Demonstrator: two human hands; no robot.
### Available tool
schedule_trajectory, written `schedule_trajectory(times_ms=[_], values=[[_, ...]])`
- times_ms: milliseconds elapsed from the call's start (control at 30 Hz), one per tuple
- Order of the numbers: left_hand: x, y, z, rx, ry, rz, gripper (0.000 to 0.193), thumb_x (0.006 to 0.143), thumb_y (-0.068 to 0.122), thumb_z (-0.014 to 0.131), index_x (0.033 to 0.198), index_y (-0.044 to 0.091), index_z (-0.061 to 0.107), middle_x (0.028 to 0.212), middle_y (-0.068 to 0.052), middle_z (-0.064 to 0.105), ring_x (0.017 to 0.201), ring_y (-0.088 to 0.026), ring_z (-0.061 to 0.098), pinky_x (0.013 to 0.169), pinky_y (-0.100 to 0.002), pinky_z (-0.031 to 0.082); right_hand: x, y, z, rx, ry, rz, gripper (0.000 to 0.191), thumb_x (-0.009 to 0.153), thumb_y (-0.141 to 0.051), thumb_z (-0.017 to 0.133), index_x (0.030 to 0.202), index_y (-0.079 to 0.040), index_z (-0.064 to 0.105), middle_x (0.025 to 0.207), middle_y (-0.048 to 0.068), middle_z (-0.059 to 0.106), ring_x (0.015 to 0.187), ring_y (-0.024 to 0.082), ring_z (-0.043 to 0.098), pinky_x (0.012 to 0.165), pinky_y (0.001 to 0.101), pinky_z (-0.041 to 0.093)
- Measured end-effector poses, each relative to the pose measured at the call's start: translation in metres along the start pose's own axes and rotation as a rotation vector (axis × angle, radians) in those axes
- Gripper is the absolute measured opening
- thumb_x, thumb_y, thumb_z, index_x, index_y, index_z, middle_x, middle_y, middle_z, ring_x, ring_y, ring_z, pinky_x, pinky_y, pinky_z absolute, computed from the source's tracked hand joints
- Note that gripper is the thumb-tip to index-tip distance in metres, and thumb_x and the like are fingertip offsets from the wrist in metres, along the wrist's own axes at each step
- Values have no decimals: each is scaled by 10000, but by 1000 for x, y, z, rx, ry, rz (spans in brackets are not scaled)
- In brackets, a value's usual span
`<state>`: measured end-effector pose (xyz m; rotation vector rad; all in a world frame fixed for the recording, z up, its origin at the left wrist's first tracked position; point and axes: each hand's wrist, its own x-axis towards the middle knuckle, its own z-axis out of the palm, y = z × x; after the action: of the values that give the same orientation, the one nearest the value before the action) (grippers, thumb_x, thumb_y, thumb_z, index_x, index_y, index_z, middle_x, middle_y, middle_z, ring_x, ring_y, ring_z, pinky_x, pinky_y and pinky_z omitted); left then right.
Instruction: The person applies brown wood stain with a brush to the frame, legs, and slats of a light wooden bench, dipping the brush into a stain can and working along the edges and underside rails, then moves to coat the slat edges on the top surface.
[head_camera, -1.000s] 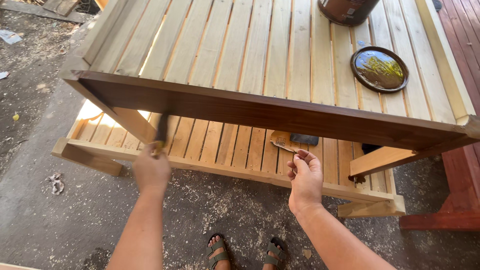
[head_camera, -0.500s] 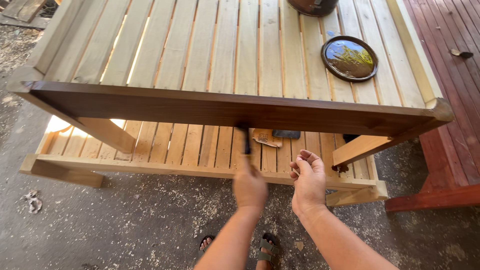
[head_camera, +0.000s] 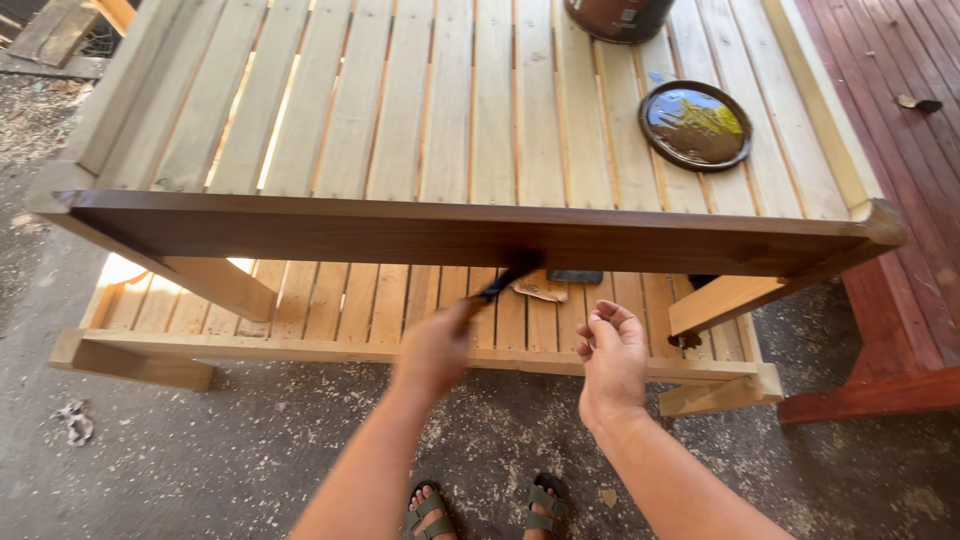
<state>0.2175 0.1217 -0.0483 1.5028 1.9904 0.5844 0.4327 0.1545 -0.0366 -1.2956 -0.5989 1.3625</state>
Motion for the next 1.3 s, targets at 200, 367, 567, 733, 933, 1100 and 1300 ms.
schedule_trajectory(times_ms=[200,367,567,733,933,1100,1300], values=[[-25,-118,-89,43,182,-256,304,981,300,595,1267,344,687,866,-138,757,802,-312,745,757,-447,586,-21,20,49,-26,-44,59,147,985,-84,550,1130,-99,567,1040,-28,575,856,84,568,702,254,469],[-46,-197,-126,39,491,-283,304,963,256,646,1256,239,724,940,-179,765,871,-340,729,793,-452,564,-42,35,86,-29,-86,60,144,983,-77,556,1123,-101,579,1042,-21,578,851,90,569,694,259,457],[-58,-229,-152,-285,759,-455,303,965,161,625,1253,89,685,969,-142,741,834,-263,730,734,-418,566,-54,50,117,-46,-106,63,147,981,-73,556,1125,-98,581,1046,-15,576,859,93,577,699,254,461],[-42,-168,-108,-158,776,-221,359,897,128,661,1235,12,637,858,-181,723,756,-255,680,685,-422,555,-61,58,135,-58,-119,73,152,982,-71,553,1130,-97,573,1041,-14,577,858,90,577,686,245,467],[-82,-133,-92,-180,713,-75,378,893,95,630,1266,52,670,898,-177,729,775,-278,699,676,-428,566,-70,69,156,-46,-165,72,159,979,-65,558,1134,-91,580,1014,-18,578,840,86,578,668,239,459],[-67,-158,-146,-392,865,-509,302,924,95,638,1218,29,650,823,-153,716,698,-249,687,683,-430,541,-74,68,161,-69,-162,83,148,984,-73,554,1128,-98,576,1024,-19,583,852,82,583,682,241,461],[-54,-104,-95,-246,643,-225,330,956,111,583,1269,9,612,845,-223,697,784,-388,706,691,-495,535,-76,69,161,-80,-166,96,143,989,-85,549,1130,-101,573,1051,-20,583,869,83,584,706,249,464]])
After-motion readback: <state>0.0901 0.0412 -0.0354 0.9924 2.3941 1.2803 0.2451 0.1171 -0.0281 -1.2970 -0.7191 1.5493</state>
